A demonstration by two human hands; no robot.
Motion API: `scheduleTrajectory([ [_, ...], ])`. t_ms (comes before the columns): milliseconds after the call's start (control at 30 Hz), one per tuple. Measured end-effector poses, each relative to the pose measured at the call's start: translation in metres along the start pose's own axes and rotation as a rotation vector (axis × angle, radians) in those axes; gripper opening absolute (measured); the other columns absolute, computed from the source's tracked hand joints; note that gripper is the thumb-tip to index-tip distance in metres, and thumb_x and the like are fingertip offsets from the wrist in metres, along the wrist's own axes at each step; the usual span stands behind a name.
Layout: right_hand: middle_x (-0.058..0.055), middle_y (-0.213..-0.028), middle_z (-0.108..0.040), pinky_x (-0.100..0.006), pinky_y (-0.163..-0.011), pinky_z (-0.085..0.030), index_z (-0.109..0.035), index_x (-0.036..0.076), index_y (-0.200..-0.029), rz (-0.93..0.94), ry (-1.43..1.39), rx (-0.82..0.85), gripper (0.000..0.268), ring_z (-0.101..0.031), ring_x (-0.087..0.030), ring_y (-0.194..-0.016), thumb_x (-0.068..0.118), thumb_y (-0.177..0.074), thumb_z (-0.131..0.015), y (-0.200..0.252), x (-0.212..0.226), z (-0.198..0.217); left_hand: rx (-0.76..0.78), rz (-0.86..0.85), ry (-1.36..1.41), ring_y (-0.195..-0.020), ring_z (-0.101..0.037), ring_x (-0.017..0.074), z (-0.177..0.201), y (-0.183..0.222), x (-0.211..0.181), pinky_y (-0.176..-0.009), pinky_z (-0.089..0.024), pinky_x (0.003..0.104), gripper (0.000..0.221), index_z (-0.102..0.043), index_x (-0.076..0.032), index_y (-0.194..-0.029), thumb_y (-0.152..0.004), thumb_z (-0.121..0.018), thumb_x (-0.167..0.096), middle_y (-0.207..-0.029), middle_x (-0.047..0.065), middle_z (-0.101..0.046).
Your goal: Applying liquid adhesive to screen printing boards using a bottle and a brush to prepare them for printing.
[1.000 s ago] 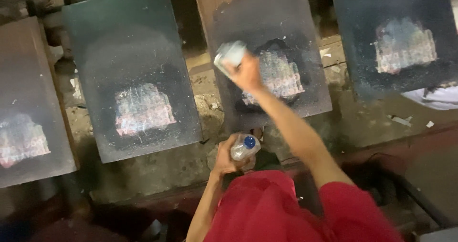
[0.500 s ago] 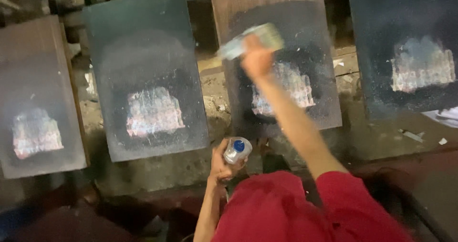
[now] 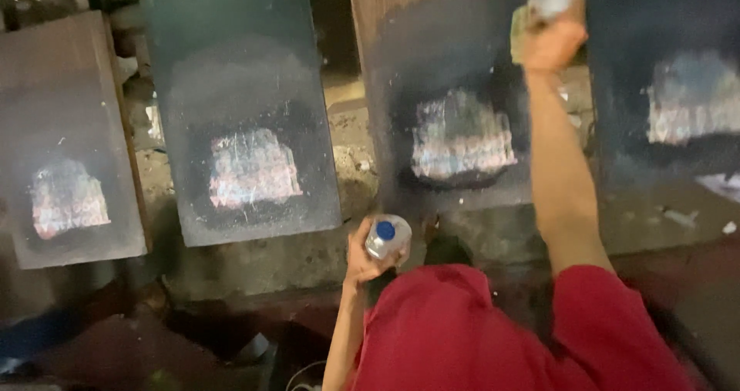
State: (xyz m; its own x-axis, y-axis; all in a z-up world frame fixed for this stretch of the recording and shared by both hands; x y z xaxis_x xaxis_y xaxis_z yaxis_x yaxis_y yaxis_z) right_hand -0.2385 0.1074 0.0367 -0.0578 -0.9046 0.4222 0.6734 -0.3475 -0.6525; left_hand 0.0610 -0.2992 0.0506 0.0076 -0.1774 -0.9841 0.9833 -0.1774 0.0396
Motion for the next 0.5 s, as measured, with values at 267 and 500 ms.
scheduleTrajectory([
  [267, -0.015, -0.126, -0.069, -0.057, -0.099, -0.05, -0.07, 0.018, -0.124, 0.235, -0.174, 0.426, 0.04, -0.069, -0.034, -0.113, 0.022, -0.085, -0.074, 0.234, 0.221, -0.072, 0.02, 0.052, -0.026, -0.081, -0.076, 0.0334, 0.029, 0.036, 0.032, -0.076, -0.059, 0.047, 0.053, -0.068, -0.01, -0.11, -0.061, -0.087, -0.005, -0.083, 0.016, -0.076],
  [500, -0.005, -0.075, -0.073, -0.027, -0.052, -0.059, -0.073, 0.007, -0.086, -0.099, -0.32, -0.004, 0.021, -0.073, -0.015, -0.064, 0.025, -0.097, -0.076, 0.124, 0.033, 0.09, 0.182, -0.002, 0.0, -0.094, -0.068, 0.0181, 0.081, 0.084, 0.04, -0.08, -0.054, 0.037, 0.057, -0.065, -0.012, -0.115, -0.067, -0.086, -0.035, -0.103, 0.004, -0.074],
])
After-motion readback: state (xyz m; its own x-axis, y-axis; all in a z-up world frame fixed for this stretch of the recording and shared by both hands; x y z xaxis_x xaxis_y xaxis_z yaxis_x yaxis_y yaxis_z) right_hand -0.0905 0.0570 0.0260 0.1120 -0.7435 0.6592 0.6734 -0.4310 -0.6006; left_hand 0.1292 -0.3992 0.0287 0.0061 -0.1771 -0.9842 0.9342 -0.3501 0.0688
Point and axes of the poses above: each hand's wrist, its own y-axis away from the middle knuckle, its own z-axis out of the back of the hand, x = y × z, the point moved 6 cm from there along -y, towards the middle knuckle
